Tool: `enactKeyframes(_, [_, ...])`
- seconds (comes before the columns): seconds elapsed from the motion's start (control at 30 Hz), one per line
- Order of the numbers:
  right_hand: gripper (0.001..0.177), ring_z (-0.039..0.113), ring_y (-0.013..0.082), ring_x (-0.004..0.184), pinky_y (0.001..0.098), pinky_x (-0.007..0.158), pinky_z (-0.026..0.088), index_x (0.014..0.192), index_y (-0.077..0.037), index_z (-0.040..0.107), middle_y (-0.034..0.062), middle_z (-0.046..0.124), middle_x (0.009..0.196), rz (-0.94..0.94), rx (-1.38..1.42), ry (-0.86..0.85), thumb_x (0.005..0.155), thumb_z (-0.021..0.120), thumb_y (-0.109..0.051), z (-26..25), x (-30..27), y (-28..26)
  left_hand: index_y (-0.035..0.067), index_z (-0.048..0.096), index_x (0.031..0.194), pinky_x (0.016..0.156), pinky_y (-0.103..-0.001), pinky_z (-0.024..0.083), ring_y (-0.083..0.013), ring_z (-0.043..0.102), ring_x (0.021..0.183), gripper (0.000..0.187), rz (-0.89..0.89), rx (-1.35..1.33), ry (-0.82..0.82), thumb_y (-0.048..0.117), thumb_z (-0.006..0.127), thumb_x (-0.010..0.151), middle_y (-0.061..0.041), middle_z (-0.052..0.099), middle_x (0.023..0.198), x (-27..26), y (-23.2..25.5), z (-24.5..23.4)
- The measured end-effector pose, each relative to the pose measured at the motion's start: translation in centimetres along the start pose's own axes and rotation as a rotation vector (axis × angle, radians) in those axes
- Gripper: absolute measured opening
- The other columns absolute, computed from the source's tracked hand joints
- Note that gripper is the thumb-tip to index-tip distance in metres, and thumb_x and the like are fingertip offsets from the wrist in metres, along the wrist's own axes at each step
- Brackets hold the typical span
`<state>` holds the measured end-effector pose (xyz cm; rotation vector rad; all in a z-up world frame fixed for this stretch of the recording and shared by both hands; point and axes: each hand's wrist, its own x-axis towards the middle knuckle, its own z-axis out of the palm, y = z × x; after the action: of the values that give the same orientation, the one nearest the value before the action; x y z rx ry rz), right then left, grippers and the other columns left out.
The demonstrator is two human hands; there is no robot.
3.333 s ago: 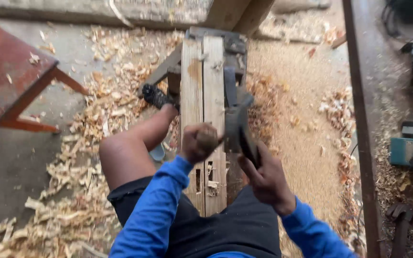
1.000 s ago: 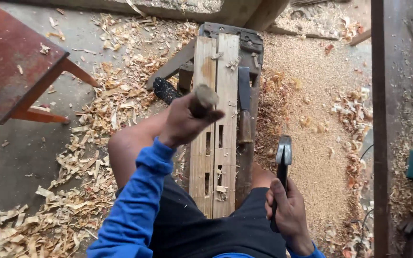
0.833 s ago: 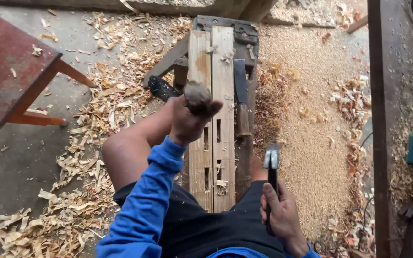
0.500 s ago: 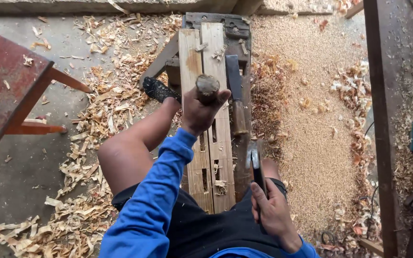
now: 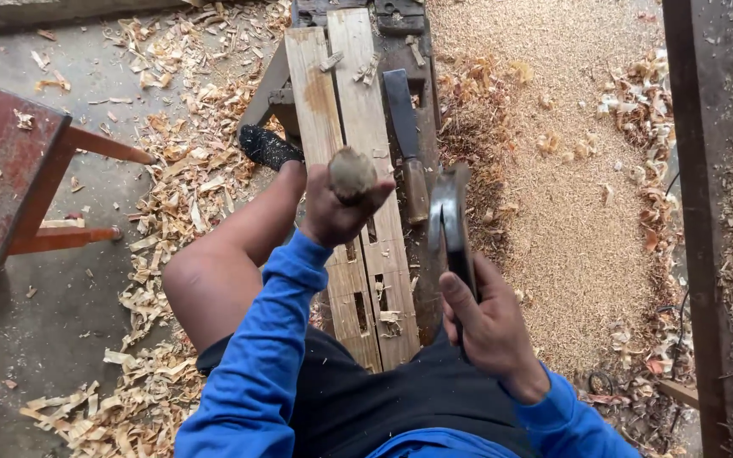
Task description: Chiseling a mortise in a wooden plank using a hammer and chisel.
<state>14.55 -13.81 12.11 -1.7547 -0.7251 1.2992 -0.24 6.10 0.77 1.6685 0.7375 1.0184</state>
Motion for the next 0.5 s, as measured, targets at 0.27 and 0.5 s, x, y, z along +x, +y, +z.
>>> enactKeyframes(0.27, [0.036, 0.052, 0.0070, 0.057, 0.0218, 0.051, 0.043, 0.111, -0.003, 0.055, 0.0007, 0.055, 0.076, -0.262, 0.195, -0.064, 0.105, 0.061, -0.039, -0.1, 1.0, -3.9, 0.006, 0.059, 0.090, 0.066, -0.028, 0.049, -0.0141, 0.059, 0.073, 0.024, 0.099, -0.225, 0.110, 0.020, 0.076, 0.100, -0.004, 0.060, 0.083, -4.5, -1.7, -1.5])
enactKeyframes(0.5, [0.036, 0.053, 0.0078, 0.057, 0.0217, 0.051, 0.043, 0.114, -0.003, 0.055, 0.0024, 0.057, 0.077, -0.244, 0.218, -0.047, 0.103, 0.062, -0.036, 0.7, 0.2, -4.6, 0.004, 0.057, 0.103, 0.069, -0.030, 0.052, -0.0183, 0.062, 0.080, 0.023, 0.252, -0.095, 0.223, 0.014, 0.077, 0.101, -0.010, 0.062, 0.093, -3.8, -1.3, -0.4])
